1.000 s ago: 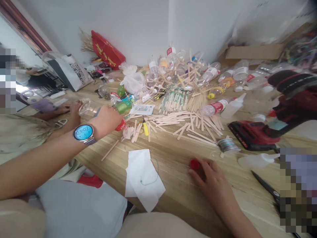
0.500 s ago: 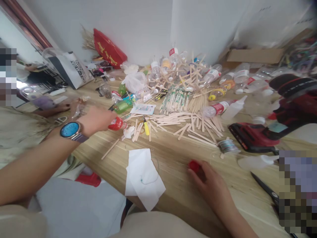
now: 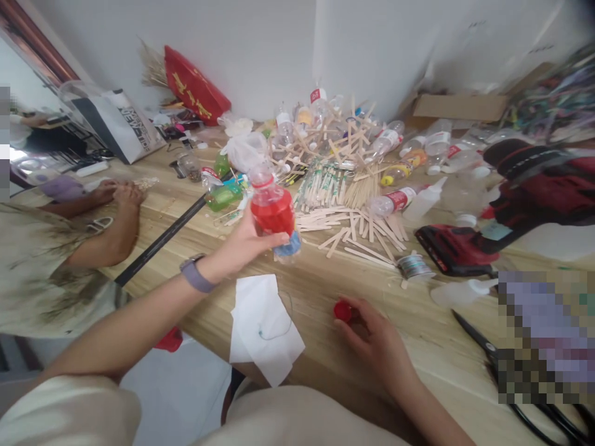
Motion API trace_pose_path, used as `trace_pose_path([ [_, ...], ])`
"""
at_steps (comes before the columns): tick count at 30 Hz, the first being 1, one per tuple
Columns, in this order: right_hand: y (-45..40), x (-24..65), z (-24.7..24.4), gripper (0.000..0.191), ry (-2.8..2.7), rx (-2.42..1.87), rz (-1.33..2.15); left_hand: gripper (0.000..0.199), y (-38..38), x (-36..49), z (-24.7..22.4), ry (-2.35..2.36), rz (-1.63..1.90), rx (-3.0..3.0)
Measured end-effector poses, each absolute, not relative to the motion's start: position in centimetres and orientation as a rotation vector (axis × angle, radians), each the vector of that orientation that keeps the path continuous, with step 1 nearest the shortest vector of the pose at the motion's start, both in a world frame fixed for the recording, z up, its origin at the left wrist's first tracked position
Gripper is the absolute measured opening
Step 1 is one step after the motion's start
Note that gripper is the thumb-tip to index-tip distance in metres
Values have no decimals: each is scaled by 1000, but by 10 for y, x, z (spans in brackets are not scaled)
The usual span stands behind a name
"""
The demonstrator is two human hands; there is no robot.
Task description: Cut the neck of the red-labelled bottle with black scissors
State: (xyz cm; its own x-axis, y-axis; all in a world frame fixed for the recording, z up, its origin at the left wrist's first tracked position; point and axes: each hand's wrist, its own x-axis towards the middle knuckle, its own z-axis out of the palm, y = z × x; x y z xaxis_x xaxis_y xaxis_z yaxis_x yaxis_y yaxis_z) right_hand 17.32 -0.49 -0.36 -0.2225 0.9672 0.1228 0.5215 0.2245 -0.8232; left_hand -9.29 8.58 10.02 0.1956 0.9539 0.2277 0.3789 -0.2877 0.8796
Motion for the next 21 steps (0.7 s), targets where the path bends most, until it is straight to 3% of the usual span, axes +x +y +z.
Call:
trace_pose_path([
  [3,-8,171,-2,30,-1806,-1369,917,72,87,-69,71,1113,1092,1677],
  [7,-9,168,0,26,-1799,-1359,969,70,90,-57,45,1142,1072,1638],
  [14,-9,167,2,28,-1792,-1324,1034,77,79,-77,54,1284,956,1842],
  [17,-11,168,2,28,-1784,-1319,1026,48,53,-102,59,1644,824,2029],
  [21,-11,165,2,31,-1773,-1316,1050,16,14,-125,42,1900,361,2200],
])
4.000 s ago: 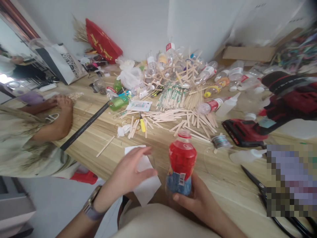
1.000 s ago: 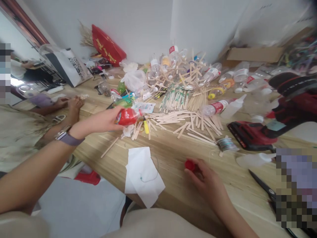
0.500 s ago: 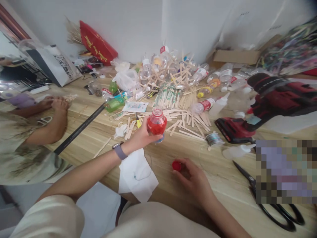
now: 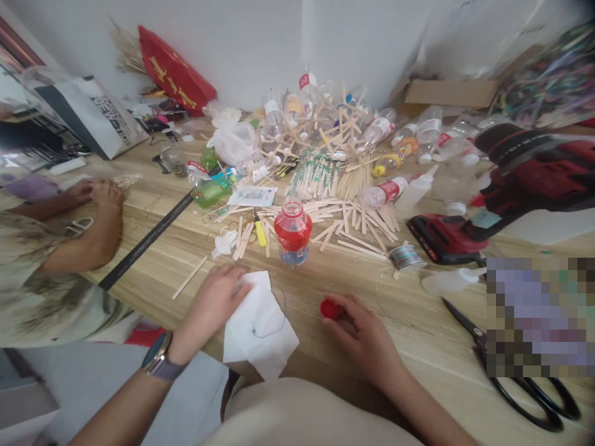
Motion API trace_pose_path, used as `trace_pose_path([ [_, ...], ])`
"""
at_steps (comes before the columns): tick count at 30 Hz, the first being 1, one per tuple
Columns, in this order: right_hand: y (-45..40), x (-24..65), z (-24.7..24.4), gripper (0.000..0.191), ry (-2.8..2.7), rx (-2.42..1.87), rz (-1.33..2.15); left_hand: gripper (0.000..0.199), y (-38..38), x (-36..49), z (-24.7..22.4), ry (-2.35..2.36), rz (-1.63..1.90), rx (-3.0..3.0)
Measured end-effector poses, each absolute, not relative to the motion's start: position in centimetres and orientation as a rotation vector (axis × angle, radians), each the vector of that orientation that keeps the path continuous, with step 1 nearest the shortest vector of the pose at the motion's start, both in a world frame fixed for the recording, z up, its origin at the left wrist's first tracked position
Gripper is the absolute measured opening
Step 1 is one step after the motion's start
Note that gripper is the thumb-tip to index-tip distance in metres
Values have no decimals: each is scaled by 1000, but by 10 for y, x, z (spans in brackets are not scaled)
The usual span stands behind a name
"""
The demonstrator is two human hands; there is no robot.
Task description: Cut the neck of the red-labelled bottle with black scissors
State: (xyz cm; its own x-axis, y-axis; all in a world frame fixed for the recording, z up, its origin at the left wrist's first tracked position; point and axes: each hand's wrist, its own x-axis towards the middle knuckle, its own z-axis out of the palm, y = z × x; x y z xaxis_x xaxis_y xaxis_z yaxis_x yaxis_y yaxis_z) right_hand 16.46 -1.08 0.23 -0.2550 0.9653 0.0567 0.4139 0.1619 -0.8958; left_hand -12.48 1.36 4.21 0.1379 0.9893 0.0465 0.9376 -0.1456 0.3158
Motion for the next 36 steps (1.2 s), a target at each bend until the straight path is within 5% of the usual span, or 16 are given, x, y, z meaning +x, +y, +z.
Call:
trace_pose_path([
  [7,-2,131,11,25,-1823,-1287,1087,15,-5,-104,18,1843,427,2274],
  [22,-1,116,-6,48,-1862,-1136,1139,21,-7,-67,25,1269,706,2068],
  [36,-4,121,-11,34,-1759,-983,1247,24,-8,-69,38,1097,672,2275],
])
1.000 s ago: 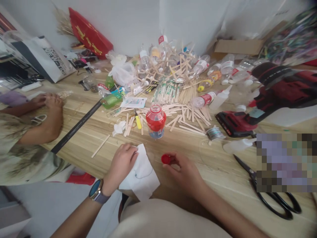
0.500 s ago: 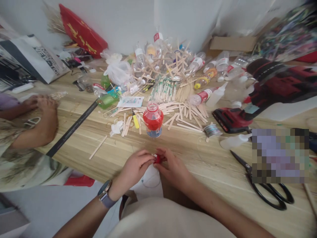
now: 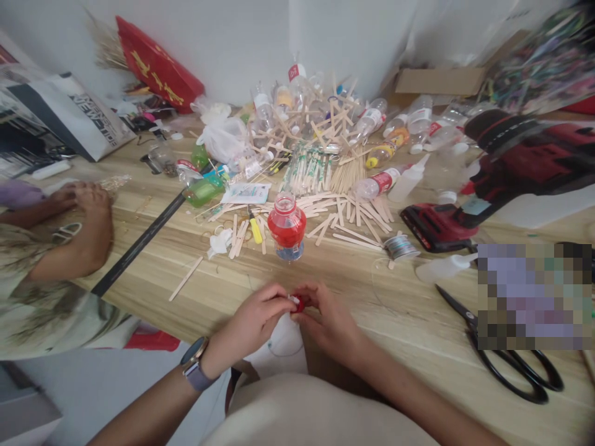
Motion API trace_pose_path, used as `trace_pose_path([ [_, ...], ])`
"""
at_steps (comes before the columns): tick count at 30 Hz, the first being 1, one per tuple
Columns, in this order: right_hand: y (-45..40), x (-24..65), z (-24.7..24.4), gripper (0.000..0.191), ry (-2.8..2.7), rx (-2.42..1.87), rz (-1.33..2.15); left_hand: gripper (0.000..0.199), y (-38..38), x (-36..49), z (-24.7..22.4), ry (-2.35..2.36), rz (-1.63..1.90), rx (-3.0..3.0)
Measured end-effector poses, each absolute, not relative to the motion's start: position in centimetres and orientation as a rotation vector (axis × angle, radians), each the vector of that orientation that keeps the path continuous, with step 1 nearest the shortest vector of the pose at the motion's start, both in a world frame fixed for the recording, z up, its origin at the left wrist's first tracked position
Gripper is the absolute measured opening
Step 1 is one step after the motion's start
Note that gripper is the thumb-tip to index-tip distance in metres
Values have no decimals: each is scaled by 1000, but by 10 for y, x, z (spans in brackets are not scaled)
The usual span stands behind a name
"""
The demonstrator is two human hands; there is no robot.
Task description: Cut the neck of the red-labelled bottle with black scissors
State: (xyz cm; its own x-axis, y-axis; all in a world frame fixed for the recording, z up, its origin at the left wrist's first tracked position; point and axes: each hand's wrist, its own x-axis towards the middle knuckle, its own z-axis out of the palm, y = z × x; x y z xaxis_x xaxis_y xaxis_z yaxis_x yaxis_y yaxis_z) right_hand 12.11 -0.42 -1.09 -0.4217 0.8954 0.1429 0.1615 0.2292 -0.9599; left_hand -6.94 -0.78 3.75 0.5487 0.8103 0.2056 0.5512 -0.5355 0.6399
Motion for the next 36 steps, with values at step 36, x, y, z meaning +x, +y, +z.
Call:
trace_pose_path([
  [36,-9,114,-7,21,-1557,-996,1444,28,-8,-88,30,1027,141,2977],
])
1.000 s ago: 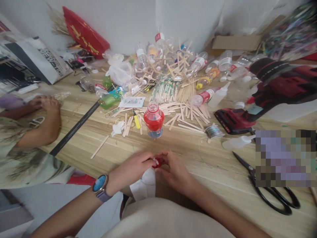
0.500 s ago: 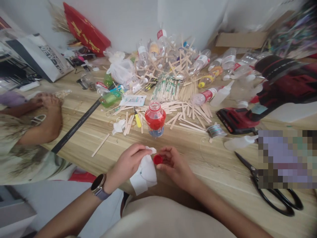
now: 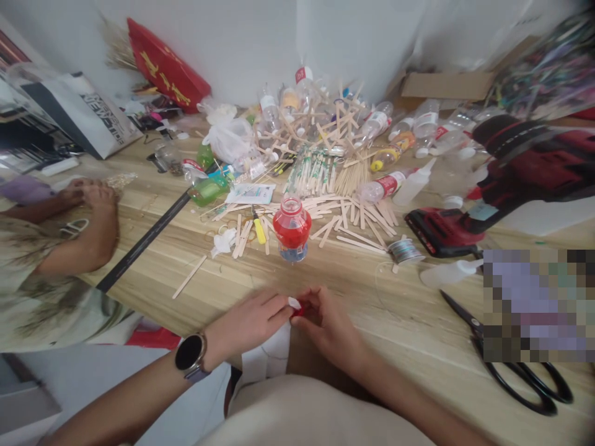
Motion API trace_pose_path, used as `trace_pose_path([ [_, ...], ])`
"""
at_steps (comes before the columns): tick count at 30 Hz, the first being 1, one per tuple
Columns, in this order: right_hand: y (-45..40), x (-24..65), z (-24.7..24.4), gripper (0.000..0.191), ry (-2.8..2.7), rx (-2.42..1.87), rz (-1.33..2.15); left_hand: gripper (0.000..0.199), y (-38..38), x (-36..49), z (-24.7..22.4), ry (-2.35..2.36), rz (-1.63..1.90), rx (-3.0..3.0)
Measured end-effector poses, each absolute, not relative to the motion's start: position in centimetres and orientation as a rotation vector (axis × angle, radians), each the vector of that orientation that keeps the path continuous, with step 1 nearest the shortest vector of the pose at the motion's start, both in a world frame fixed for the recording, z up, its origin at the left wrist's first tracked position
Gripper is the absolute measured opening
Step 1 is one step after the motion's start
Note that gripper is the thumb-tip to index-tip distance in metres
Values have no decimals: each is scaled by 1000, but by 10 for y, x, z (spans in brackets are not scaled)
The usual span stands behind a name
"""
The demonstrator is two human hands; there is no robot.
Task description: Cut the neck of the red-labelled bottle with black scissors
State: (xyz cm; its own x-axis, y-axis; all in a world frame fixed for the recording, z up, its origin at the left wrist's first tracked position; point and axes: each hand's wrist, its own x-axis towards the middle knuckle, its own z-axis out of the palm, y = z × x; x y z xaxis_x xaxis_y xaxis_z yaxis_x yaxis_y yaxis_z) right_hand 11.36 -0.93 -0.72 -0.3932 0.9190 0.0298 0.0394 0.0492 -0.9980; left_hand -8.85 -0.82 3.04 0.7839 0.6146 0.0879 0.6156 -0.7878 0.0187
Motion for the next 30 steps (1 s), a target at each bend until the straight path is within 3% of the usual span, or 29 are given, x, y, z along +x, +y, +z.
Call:
trace_pose_path([
  [9,11,159,-3,4,-1756,-1185,986,27,20,-121,29,-1288,-709,-2593],
  [15,13,182,-7,14,-1909,-1328,592,90,49,-80,46,-1680,-1467,-2478],
  [17,14,184,-11,16,-1971,-1326,513,100,63,-63,50,-1863,-1598,-2521],
  [22,15,186,-21,18,-2081,-1251,422,67,88,-51,74,-2020,-1687,-2606],
  [25,15,187,-26,21,-2087,-1242,398,74,83,-75,106,-1823,-1529,-2459],
  [27,16,188,-28,24,-2095,-1239,380,72,71,-99,131,-1757,-1113,-2419],
  [30,16,188,-28,25,-2103,-1238,348,49,42,-130,159,-1719,-267,-2396],
])
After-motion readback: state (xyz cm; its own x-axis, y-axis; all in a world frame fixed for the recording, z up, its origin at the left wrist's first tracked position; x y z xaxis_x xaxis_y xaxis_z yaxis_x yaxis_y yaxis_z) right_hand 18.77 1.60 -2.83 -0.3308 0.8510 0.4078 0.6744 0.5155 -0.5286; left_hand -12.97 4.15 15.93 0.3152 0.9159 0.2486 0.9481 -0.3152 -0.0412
